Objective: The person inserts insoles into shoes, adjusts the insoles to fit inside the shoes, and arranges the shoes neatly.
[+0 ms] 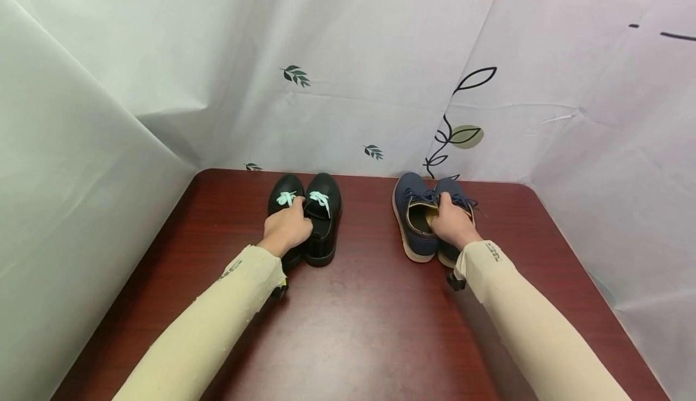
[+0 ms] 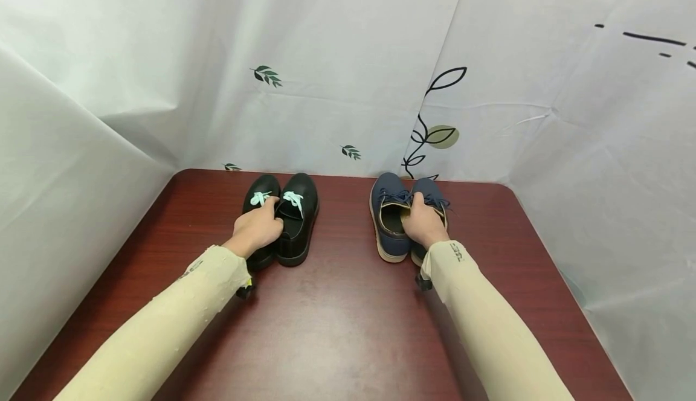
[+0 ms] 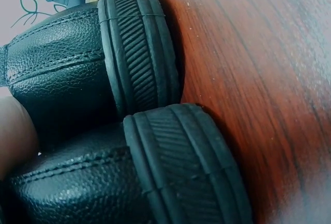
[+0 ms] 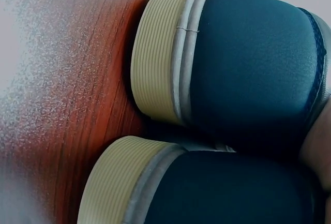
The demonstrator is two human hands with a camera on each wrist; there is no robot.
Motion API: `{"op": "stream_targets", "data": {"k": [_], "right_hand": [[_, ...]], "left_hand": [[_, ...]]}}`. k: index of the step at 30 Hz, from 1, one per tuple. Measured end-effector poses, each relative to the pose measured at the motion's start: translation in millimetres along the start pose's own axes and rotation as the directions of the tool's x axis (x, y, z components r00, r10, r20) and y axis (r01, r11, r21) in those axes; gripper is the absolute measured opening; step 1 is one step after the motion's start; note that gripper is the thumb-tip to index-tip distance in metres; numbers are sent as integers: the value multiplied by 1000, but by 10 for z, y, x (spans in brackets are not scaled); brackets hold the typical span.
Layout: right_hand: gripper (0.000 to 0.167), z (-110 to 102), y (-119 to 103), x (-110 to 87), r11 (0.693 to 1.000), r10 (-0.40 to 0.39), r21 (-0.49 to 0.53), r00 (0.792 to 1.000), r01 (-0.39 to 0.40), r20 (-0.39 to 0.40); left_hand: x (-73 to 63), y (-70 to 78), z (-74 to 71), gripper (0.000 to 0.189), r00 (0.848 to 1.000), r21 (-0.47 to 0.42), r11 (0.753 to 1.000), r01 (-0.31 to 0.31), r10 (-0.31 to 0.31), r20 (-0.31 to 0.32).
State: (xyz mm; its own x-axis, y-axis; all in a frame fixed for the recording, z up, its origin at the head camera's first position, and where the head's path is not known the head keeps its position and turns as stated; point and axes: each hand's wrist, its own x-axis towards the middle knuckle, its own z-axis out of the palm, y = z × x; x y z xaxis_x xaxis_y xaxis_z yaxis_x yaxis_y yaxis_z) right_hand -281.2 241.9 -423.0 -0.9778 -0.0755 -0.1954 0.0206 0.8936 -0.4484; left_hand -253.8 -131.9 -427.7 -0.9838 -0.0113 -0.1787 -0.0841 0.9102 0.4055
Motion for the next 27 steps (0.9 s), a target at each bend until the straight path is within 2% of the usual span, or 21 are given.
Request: {"op": "stream_targets", "data": {"k": [8,27], "right_hand": [[57,23,3,0,1000,16,12,1000,-16,10],[63,3,-10,-22,1000,18,25,1000,-18,18]], "left_hand": [[-3,-12,15,63,1000,-8,1000,-8,8,-4],[-6,-24,18,62,1000,-14,1000,-9,9,-12]]}}
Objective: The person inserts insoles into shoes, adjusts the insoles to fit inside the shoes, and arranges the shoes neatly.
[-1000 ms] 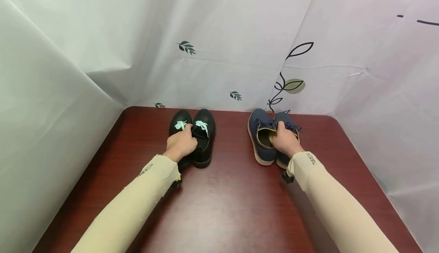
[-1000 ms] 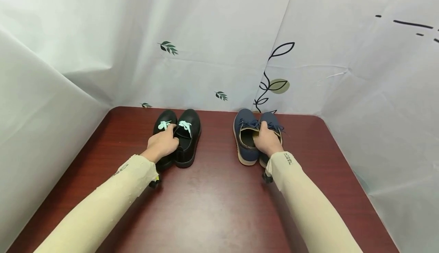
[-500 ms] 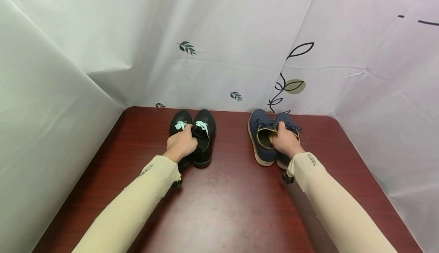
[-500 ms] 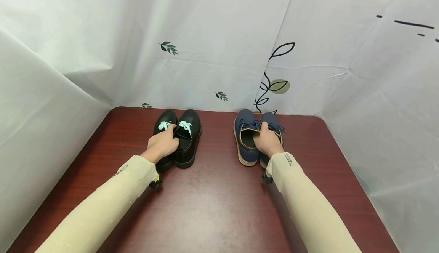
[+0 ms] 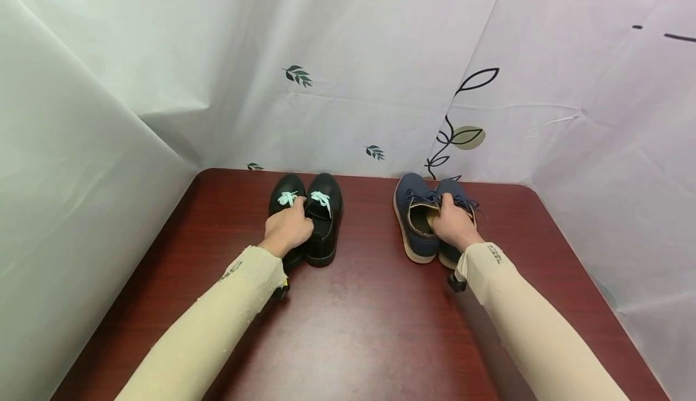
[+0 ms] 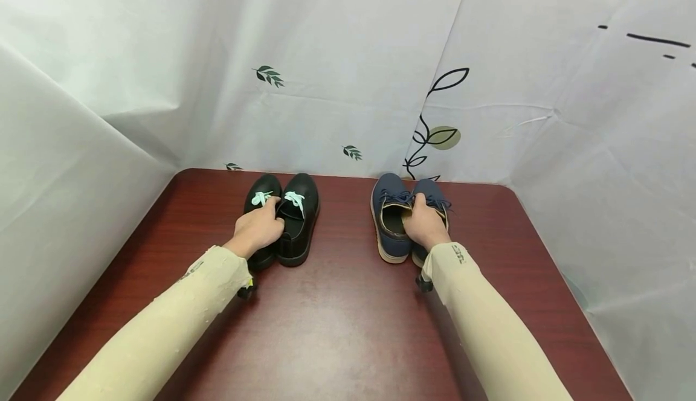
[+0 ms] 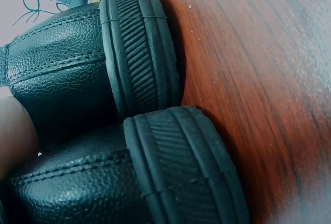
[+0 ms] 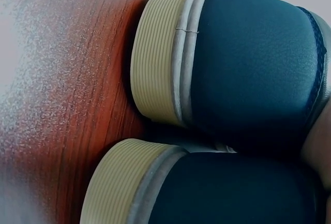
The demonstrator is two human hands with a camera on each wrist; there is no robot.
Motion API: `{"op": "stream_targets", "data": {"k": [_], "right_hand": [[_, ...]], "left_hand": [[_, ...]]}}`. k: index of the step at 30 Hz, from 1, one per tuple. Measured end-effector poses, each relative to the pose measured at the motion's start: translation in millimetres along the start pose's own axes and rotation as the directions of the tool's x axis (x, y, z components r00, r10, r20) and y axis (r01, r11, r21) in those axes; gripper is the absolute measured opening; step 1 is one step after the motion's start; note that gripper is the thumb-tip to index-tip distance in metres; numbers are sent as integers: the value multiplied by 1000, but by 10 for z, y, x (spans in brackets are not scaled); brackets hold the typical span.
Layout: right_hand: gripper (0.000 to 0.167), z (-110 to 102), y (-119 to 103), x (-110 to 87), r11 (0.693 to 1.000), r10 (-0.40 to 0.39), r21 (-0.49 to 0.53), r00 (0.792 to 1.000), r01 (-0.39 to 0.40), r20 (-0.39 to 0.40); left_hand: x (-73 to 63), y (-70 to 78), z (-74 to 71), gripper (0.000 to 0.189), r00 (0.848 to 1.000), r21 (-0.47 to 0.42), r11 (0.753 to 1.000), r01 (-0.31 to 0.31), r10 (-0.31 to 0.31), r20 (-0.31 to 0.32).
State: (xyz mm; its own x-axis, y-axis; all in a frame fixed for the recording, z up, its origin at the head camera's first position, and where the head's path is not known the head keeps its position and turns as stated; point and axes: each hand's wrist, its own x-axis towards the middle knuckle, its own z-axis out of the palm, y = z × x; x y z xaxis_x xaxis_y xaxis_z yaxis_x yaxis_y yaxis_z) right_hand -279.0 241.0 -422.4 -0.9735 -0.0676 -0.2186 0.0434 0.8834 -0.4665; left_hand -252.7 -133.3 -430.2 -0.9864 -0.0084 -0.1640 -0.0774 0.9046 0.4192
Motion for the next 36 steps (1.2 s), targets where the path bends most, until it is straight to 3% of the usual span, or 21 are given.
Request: {"op": "stream_targets", "data": {"k": [5,14,19,27,36], "right_hand": [[71,-1,12,7,1000,2,6,1000,-3,5],[68,8,17,27,1000,-1,5,1000,1,-5],[71,3,10,24,1000,2,-1,1000,-2,3],[64,7,-65,16,1000,2,22,1000,-2,8],[73,86,-185,-14,999,26,37,1000,-26,13]], "left_hand": [[10,-2,0,62,1000,4,1000,4,-4,-3],[11,3,-5,62,1000,4,1000,3,-2,-7],[0,12,2,71,1000,-10,1000,-4,4,-6],[23,32,-2,73,1000,24,999,-24,25,-10],[17,71,9,76,1000,40,999,-19,19,1]]}}
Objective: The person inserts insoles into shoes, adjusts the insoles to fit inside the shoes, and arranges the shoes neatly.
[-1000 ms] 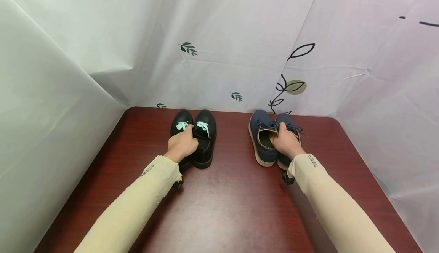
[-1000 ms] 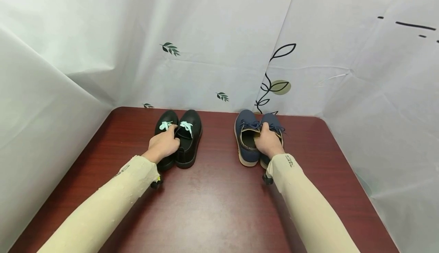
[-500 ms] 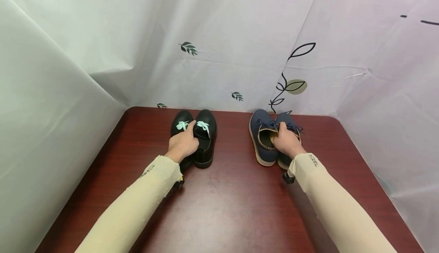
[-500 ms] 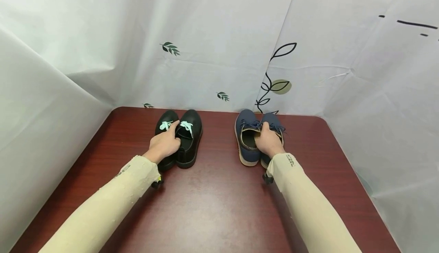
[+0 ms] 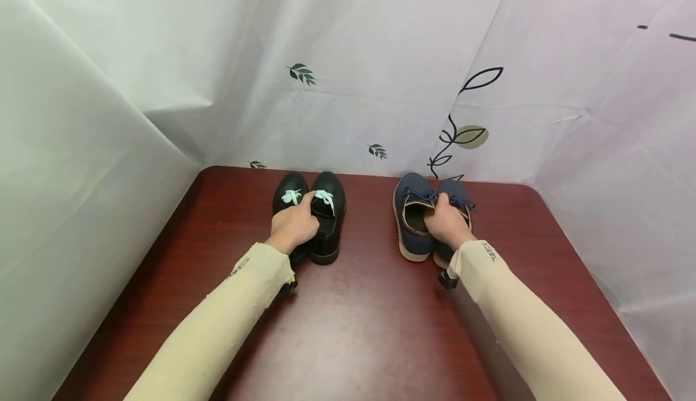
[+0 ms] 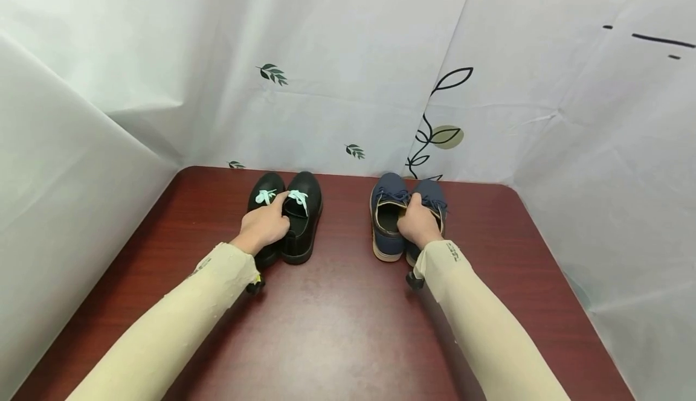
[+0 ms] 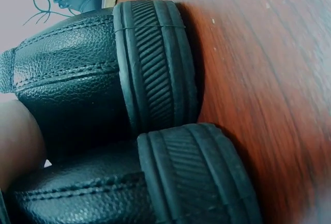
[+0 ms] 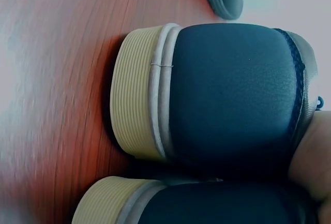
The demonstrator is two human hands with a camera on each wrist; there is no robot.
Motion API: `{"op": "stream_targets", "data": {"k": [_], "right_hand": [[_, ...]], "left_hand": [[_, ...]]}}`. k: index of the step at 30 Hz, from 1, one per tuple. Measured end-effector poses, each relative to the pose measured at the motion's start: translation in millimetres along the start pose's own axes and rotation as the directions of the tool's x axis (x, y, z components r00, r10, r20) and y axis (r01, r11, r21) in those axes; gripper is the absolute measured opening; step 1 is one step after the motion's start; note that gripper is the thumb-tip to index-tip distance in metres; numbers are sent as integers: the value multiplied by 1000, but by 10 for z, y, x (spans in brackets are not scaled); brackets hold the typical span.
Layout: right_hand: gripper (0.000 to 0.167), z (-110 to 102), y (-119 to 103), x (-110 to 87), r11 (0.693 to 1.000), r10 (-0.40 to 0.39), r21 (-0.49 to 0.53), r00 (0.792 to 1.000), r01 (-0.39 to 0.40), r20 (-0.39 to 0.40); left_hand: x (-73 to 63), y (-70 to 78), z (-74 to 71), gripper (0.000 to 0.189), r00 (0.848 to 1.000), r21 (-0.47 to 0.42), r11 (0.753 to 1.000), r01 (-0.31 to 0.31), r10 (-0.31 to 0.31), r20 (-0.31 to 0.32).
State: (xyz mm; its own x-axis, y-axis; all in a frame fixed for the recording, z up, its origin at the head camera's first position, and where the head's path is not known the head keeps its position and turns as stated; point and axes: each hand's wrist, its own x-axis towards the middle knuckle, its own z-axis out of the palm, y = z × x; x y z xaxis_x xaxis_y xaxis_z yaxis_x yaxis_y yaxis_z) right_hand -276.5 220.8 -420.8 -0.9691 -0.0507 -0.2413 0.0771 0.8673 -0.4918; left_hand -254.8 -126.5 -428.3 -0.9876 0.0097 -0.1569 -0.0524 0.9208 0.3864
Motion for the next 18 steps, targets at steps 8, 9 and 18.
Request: {"op": "stream_targets", "data": {"k": [8,9,18], "right_hand": [[69,126,-168,-14,1000,1,19,1000,-1,-9],[68,142,-185,-14,1000,-1,22,1000,1,-9],[72,253,-366,-33,998,-8,57,1000,9,-3]], "left_hand": [[13,128,73,75,1000,26,1000,13,-13,0],[13,143,82,75,1000,22,1000,18,-18,-1],[14,282,138,78,998,15,998,56,-56,-16]]}}
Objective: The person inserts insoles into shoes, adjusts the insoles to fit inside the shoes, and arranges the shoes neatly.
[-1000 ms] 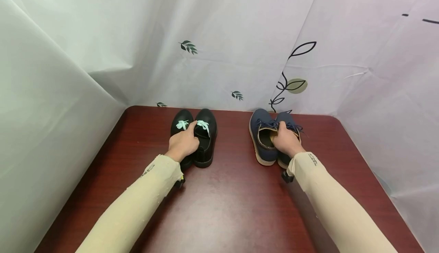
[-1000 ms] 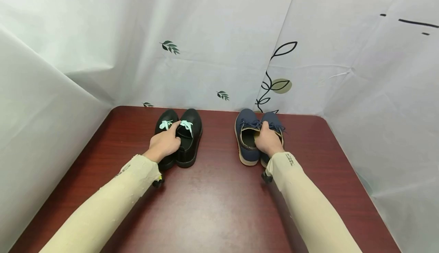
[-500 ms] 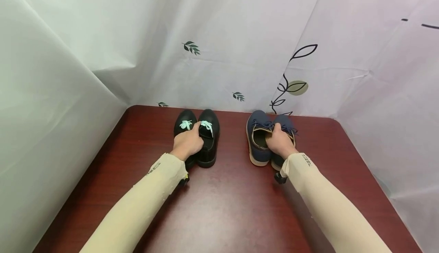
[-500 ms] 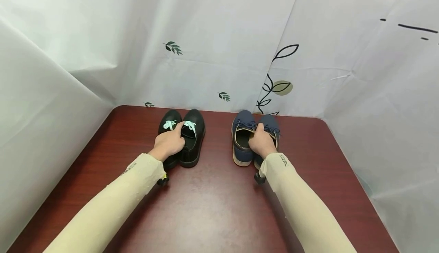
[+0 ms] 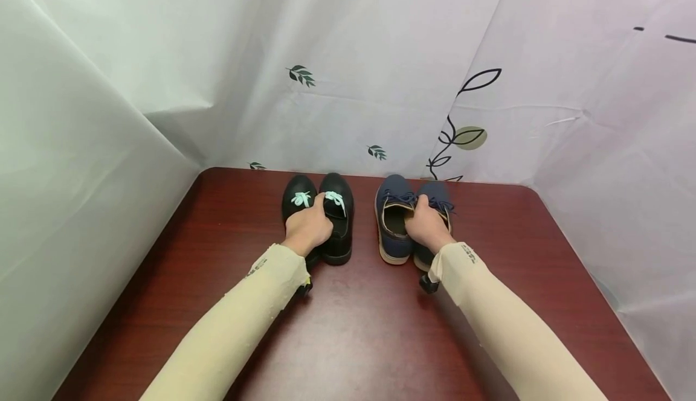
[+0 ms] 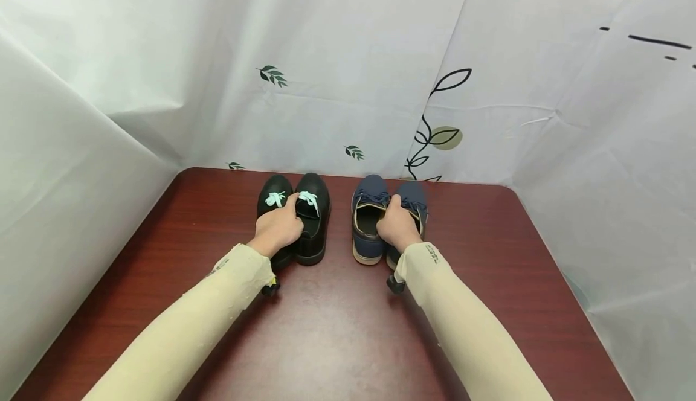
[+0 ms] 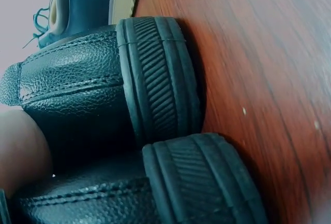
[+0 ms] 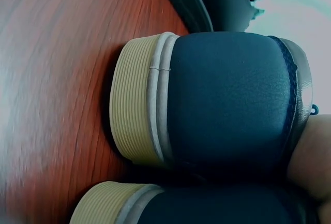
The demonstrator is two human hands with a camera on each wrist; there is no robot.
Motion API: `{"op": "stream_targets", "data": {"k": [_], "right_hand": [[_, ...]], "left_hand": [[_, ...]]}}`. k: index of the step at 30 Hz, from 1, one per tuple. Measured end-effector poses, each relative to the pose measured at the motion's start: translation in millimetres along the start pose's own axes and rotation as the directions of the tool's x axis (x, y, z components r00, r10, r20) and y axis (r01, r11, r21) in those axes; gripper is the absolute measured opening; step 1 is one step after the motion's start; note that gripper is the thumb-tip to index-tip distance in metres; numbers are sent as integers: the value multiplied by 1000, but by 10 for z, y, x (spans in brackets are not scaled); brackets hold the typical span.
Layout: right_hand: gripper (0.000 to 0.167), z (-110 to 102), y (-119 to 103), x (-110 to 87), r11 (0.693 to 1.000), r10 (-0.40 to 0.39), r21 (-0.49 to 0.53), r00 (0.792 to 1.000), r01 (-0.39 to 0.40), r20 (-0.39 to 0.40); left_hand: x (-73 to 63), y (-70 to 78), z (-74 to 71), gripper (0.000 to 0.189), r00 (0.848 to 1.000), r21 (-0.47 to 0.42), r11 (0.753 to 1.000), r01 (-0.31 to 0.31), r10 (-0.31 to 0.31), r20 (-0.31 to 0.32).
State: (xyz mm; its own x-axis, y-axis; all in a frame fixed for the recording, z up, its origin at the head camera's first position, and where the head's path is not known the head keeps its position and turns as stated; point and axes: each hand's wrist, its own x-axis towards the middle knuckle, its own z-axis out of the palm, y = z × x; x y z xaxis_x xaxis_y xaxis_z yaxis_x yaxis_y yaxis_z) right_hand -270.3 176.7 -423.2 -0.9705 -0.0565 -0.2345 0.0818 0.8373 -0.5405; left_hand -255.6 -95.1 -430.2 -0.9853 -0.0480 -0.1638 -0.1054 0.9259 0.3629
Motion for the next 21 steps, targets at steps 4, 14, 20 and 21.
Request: {"op": "stream_targets", "data": {"k": [4,14,20,21], "right_hand": [[76,46,-68,4,1000,15,25,1000,-15,8],[80,182,-246,3,997,34,74,999,-36,30],[82,198,-291,-28,993,47,107,999,-49,21],[82,194,-286,-31,994,52,100,999,-53,18]], "left_hand": [[0,75,32,77,1000,9,1000,3,-3,-1],[-16,254,124,79,1000,4,1000,22,-22,8],[-30,278,137,78,1000,1,1000,17,-17,4],[-34,284,138,77,1000,0,1000,11,-11,9]]}}
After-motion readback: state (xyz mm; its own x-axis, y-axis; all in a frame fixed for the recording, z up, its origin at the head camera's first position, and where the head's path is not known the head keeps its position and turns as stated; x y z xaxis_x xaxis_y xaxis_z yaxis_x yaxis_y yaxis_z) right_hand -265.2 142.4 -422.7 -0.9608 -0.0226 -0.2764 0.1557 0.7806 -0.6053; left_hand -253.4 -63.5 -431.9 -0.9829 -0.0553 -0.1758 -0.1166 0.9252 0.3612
